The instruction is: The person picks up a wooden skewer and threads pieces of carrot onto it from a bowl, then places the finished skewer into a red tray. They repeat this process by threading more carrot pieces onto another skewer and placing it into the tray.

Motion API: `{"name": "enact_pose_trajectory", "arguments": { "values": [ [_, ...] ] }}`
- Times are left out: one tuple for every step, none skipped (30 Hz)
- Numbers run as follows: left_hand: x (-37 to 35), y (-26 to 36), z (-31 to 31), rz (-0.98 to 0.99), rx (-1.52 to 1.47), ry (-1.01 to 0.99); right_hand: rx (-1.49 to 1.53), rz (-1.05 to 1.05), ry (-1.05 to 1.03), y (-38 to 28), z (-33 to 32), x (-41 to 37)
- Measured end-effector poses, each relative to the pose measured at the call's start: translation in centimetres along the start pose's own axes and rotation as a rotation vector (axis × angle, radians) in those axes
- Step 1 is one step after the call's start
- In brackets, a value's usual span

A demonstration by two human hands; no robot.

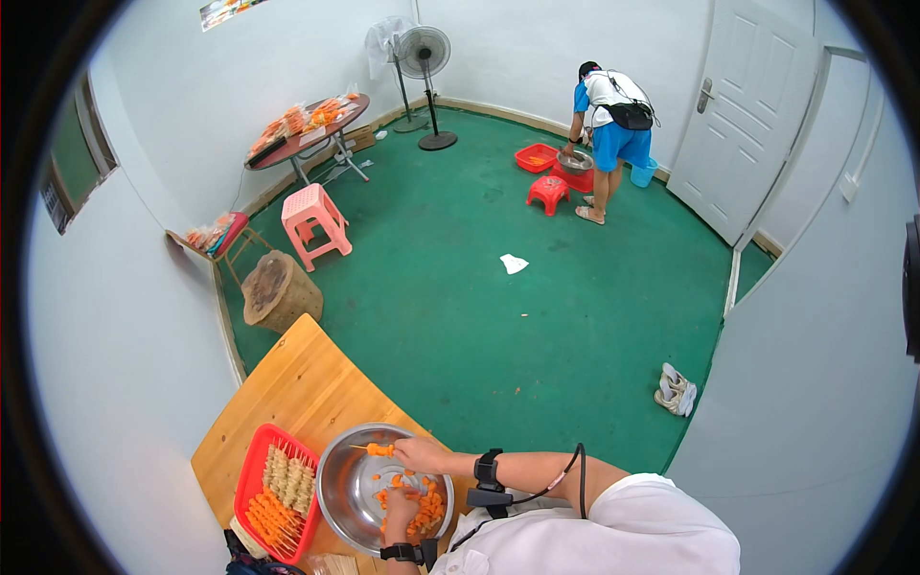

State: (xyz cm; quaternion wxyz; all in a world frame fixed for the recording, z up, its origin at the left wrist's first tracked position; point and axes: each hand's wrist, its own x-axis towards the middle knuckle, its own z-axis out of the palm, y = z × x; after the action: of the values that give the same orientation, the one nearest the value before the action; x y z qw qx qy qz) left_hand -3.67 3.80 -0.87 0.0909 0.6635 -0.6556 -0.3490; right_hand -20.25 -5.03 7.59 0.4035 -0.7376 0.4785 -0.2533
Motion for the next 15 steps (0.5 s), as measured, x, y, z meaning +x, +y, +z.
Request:
{"name": "enact_pose_trajectory", "arguments": {
  "values": [
    [-0.1,0.2,-0.1,-0.085,-0.059,0.0,-0.002,-0.008,0.008,0.0,0.0,0.0],
    [-0.2,0.3,-0.2,-0.17,-0.118,0.0,-0.003,-0.017,0.016,0.1,0.1,0.0],
    [0.0,-0.4,0.1,-0.205,-0.145,-0.011,-0.005,-0.026,0.024,0.1,0.1,-0.1],
    [0.3,-1.4,0.6,-0.241,-0.173,-0.022,-0.003,-0.024,0.025,0.1,0.1,-0.1],
    [0.5,-2.4,1.1,-0.275,-0.2,-0.035,-0.002,-0.021,0.027,0.1,0.2,-0.1],
    [0.5,-2.6,1.2,-0.271,-0.197,-0.029,-0.001,-0.019,0.028,0.1,0.2,-0.1],
    [0.4,-2.8,1.2,-0.266,-0.194,-0.024,0.001,-0.019,0.03,0.2,0.2,0.0],
    [0.3,-2.9,1.2,-0.262,-0.192,-0.019,0.003,-0.019,0.03,0.2,0.2,-0.1],
    [0.1,-2.5,1.0,-0.283,-0.224,-0.029,0.004,-0.019,0.031,0.2,0.3,-0.1],
    [-0.2,-1.6,0.3,-0.303,-0.255,-0.038,0.008,-0.024,0.036,0.5,0.5,0.0],
    [-0.6,-0.4,-0.4,-0.323,-0.287,-0.048,0.012,-0.029,0.041,0.8,0.8,0.0],
    [-1.1,1.4,-1.7,-0.368,-0.308,-0.049,0.016,-0.033,0.047,0.9,1.0,0.0],
    [-1.8,3.7,-3.2,-0.414,-0.33,-0.049,0.013,-0.031,0.046,0.8,0.9,-0.1],
    [-2.2,4.8,-3.9,-0.46,-0.353,-0.048,0.009,-0.03,0.044,0.6,0.7,-0.2],
    [-1.8,2.9,-3.1,-0.366,-0.285,0.007,0.006,-0.028,0.041,0.5,0.6,-0.3]
  ]
}}
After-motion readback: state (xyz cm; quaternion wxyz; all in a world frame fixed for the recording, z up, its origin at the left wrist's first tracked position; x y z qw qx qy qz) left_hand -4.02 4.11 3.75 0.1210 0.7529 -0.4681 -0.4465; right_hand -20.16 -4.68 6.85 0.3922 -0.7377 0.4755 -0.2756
